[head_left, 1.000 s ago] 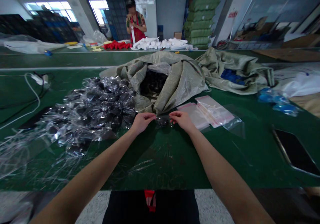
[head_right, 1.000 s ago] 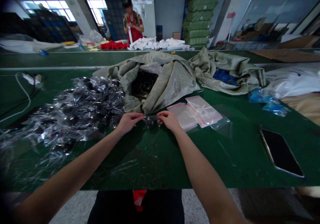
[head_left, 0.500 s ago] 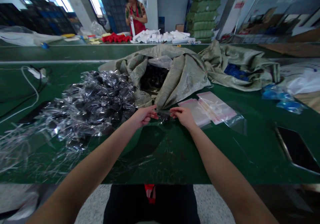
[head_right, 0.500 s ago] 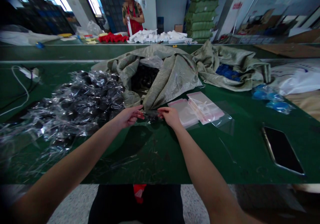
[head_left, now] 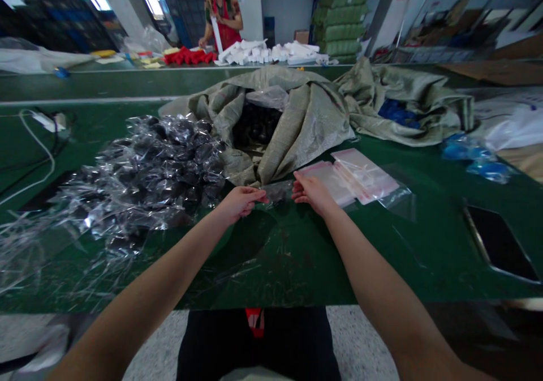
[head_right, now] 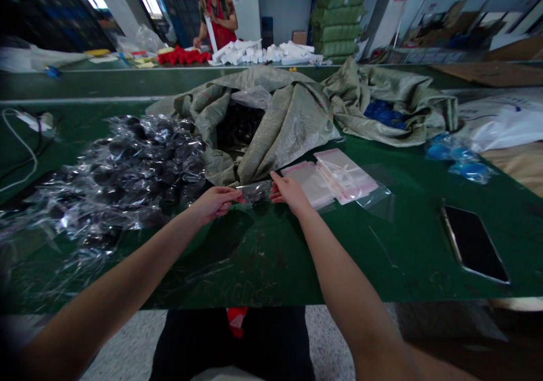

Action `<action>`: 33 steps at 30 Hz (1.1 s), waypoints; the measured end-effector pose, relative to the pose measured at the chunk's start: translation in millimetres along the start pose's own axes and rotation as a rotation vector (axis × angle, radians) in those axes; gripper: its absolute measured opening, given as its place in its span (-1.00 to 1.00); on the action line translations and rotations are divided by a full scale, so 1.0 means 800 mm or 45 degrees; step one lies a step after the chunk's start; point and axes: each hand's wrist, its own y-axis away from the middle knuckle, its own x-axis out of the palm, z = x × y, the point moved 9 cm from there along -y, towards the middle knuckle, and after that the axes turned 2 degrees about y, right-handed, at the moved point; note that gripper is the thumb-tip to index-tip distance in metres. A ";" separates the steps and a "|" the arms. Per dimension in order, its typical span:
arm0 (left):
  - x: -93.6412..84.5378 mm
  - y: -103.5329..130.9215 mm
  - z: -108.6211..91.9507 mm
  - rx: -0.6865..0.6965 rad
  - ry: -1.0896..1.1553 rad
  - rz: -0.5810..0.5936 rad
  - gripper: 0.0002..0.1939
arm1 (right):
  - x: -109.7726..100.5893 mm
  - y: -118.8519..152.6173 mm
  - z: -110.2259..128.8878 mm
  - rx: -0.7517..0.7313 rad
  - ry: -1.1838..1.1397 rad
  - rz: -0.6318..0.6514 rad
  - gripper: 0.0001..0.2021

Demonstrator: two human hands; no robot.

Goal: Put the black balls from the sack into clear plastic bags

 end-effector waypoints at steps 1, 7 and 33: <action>0.000 0.000 0.000 0.003 -0.005 -0.001 -0.67 | 0.003 0.003 0.000 0.021 0.002 0.054 -0.72; 0.000 0.000 0.002 0.015 -0.073 -0.020 -0.68 | 0.007 0.013 0.000 0.064 -0.052 0.216 -0.90; -0.007 -0.017 -0.015 0.378 -0.635 -0.300 -0.81 | -0.008 -0.012 -0.007 -0.226 0.530 0.078 -0.94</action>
